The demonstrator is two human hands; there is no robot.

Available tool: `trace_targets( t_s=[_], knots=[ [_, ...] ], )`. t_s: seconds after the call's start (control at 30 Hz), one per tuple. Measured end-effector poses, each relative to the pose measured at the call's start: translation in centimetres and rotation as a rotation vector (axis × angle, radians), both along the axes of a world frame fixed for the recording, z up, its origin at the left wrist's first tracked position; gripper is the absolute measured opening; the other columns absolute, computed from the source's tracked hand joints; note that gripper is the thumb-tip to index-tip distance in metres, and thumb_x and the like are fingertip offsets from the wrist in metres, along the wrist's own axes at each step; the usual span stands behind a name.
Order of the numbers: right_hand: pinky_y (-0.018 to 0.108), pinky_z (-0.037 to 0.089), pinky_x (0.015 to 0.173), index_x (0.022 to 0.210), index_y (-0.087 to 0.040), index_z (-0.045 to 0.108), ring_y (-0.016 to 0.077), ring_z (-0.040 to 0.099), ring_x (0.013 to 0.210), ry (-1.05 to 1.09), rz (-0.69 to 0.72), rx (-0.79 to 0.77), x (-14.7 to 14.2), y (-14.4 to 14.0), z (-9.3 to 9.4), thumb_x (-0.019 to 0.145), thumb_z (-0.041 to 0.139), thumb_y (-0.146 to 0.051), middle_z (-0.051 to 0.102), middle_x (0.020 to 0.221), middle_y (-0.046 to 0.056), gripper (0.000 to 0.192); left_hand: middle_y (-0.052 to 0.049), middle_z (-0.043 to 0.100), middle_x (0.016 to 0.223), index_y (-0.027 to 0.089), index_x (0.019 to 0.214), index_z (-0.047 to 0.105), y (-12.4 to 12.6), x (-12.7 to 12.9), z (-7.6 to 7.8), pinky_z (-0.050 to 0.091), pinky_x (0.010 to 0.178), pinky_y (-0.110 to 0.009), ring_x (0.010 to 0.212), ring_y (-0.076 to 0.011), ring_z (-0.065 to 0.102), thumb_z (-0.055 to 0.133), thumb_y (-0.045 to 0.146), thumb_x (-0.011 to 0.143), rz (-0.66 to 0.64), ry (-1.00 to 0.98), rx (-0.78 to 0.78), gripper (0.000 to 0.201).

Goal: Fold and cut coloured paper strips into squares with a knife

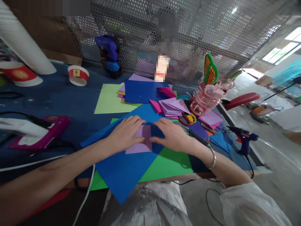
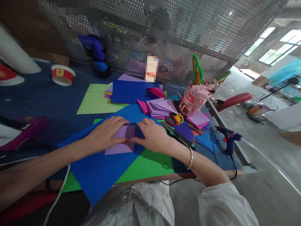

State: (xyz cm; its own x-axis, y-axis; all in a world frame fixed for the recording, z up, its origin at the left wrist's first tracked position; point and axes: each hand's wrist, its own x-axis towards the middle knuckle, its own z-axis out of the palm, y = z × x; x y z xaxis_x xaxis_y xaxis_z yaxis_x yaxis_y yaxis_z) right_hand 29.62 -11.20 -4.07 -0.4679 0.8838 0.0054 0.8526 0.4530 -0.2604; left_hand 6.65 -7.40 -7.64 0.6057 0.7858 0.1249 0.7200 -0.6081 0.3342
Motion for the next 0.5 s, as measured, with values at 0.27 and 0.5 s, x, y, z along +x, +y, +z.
trace_targets(
  t_s=[0.27, 0.5],
  knots=[
    [0.053, 0.050, 0.104, 0.124, -0.015, 0.061, 0.0336, 0.060, 0.120, 0.042, 0.041, -0.056, -1.9, 1.0, -1.8, 0.079, 0.086, -0.059, 0.061, 0.130, 0.017, 0.068, -0.015, 0.071, 0.123, 0.019, 0.126, 0.066, 0.5, -0.4, -0.8, 0.051, 0.102, -0.052, 0.118, -0.0366, 0.064, 0.058, 0.059, 0.099, -0.048, -0.132, 0.017, 0.049],
    [0.032, 0.050, 0.076, 0.117, -0.020, 0.054, 0.0182, 0.064, 0.079, 0.400, -0.102, -0.248, -2.0, 0.7, -1.8, 0.082, 0.080, -0.020, 0.065, 0.084, -0.003, 0.044, -0.016, 0.072, 0.130, 0.018, 0.131, 0.062, -0.1, -0.2, 0.3, 0.051, 0.107, -0.050, 0.123, -0.0347, 0.066, 0.035, 0.064, 0.102, -0.009, -0.308, -0.119, 0.060]
  ],
)
